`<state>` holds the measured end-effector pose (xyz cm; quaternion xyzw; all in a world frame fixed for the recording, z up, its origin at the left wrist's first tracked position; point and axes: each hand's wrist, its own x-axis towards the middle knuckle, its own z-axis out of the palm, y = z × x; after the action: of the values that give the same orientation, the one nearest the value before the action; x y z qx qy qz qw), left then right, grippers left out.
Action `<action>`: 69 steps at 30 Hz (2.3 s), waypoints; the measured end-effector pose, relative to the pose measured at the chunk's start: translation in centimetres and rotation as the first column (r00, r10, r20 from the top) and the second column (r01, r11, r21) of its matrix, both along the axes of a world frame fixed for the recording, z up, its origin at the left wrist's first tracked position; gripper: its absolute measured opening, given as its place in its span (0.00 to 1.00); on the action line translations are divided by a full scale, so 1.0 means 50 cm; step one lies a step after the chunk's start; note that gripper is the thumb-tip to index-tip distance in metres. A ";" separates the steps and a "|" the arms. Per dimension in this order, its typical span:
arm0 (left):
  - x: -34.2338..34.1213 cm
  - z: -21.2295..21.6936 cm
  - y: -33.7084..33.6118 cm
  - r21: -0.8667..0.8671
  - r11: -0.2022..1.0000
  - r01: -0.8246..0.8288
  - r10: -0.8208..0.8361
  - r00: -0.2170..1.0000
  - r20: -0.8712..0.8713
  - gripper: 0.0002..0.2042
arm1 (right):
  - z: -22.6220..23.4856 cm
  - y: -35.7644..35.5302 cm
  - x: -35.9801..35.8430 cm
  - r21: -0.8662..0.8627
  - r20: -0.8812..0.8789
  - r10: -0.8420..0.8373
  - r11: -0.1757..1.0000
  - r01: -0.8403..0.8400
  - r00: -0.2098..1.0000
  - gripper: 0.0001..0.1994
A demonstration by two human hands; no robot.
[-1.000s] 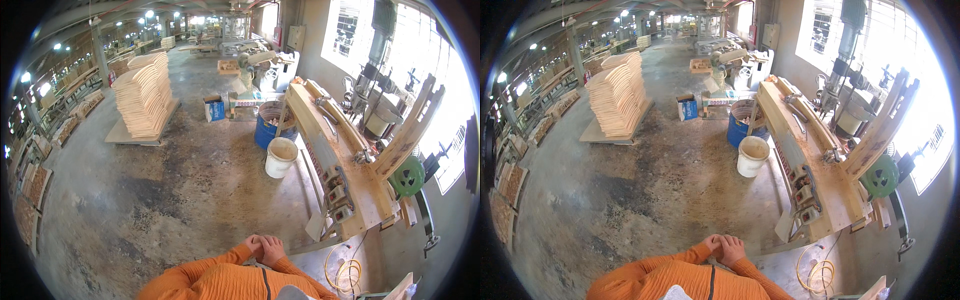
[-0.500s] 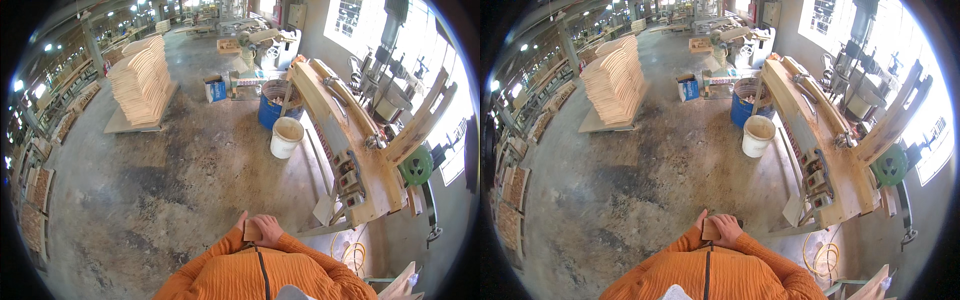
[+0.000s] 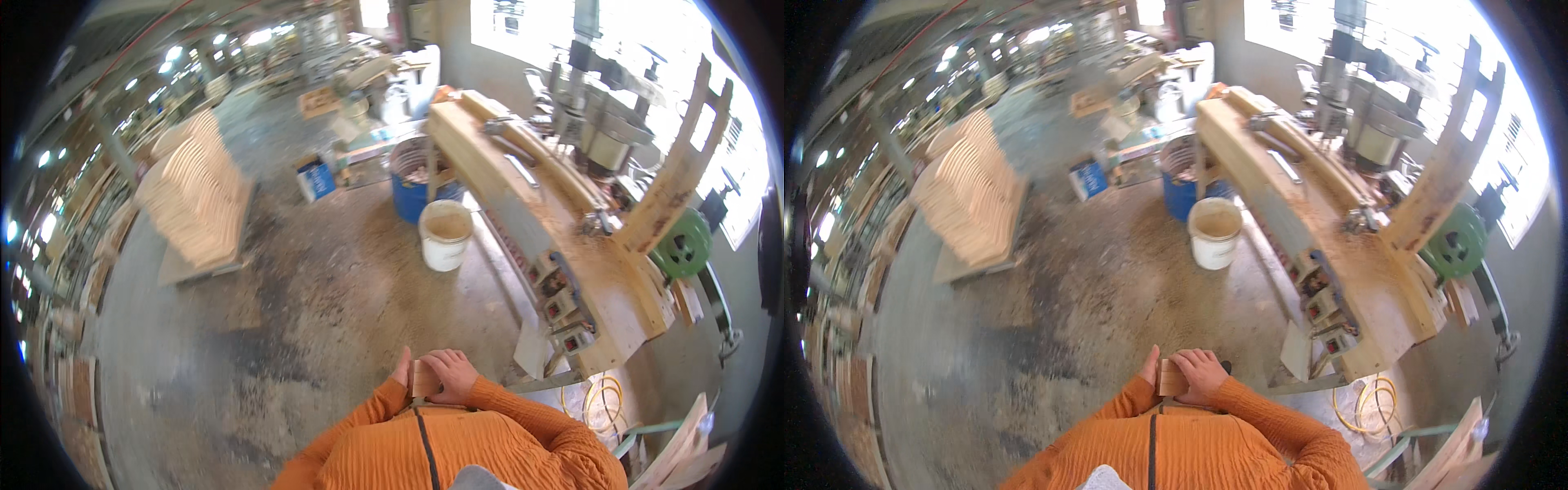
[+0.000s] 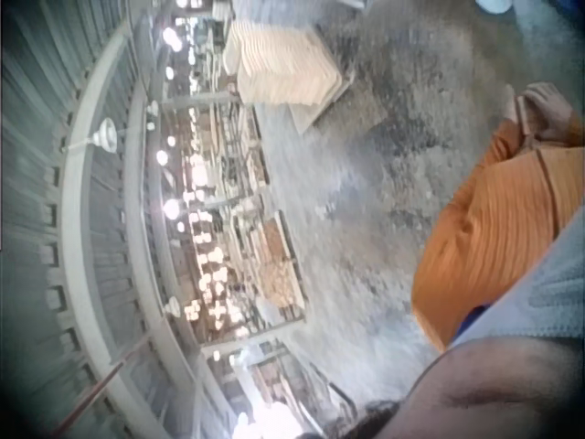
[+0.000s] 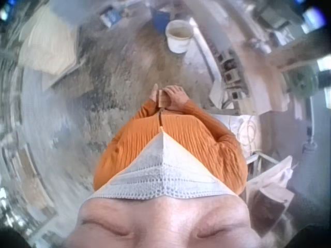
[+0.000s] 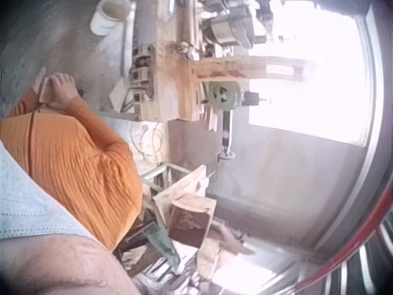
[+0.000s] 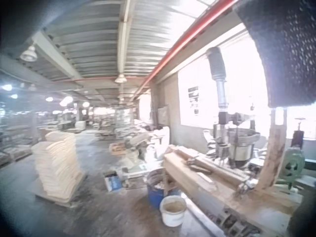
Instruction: The person repeatedly operates a vertical woodworking machine by pulling a lever, then retrieves small wooden blocks from a cardboard box and places them into the machine. The cycle of operating the machine and handling the blocks continues throughout the clip.
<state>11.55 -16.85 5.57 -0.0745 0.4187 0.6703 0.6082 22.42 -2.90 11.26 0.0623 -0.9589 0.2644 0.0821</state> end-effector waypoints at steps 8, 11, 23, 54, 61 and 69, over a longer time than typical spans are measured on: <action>-0.132 -0.039 0.272 -0.146 0.956 0.253 -0.279 0.940 -0.196 0.27 | 0.371 0.470 0.016 0.378 -0.471 -0.402 0.712 0.592 0.785 0.37; -0.157 -0.066 0.351 -0.192 0.933 0.305 -0.344 0.912 -0.222 0.23 | 0.592 0.582 0.078 0.390 -0.771 -0.288 0.492 0.778 0.568 0.35; -0.234 -0.135 0.476 -0.179 0.923 0.341 -0.380 0.882 -0.280 0.20 | 1.105 0.749 0.178 0.395 -0.915 -0.308 -0.548 0.737 0.262 0.11; -0.243 -0.169 0.498 -0.206 0.878 0.433 -0.479 0.782 -0.398 0.15 | 1.112 0.852 0.129 0.388 -0.855 -0.518 -0.590 0.708 0.037 0.25; -0.212 -0.175 0.495 -0.209 0.858 0.470 -0.511 0.729 -0.457 0.14 | 1.117 0.852 0.151 0.370 -0.813 -0.581 -0.470 0.802 0.035 0.23; -0.212 -0.164 0.448 -0.204 0.918 0.339 -0.395 0.825 -0.404 0.15 | 1.042 0.789 0.175 0.429 -0.839 -0.516 -0.430 0.795 0.174 0.29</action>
<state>0.94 5.53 -2.64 0.1225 0.5914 0.5127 0.6102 31.14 36.55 63.35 -0.4934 -0.6762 -0.4620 0.2931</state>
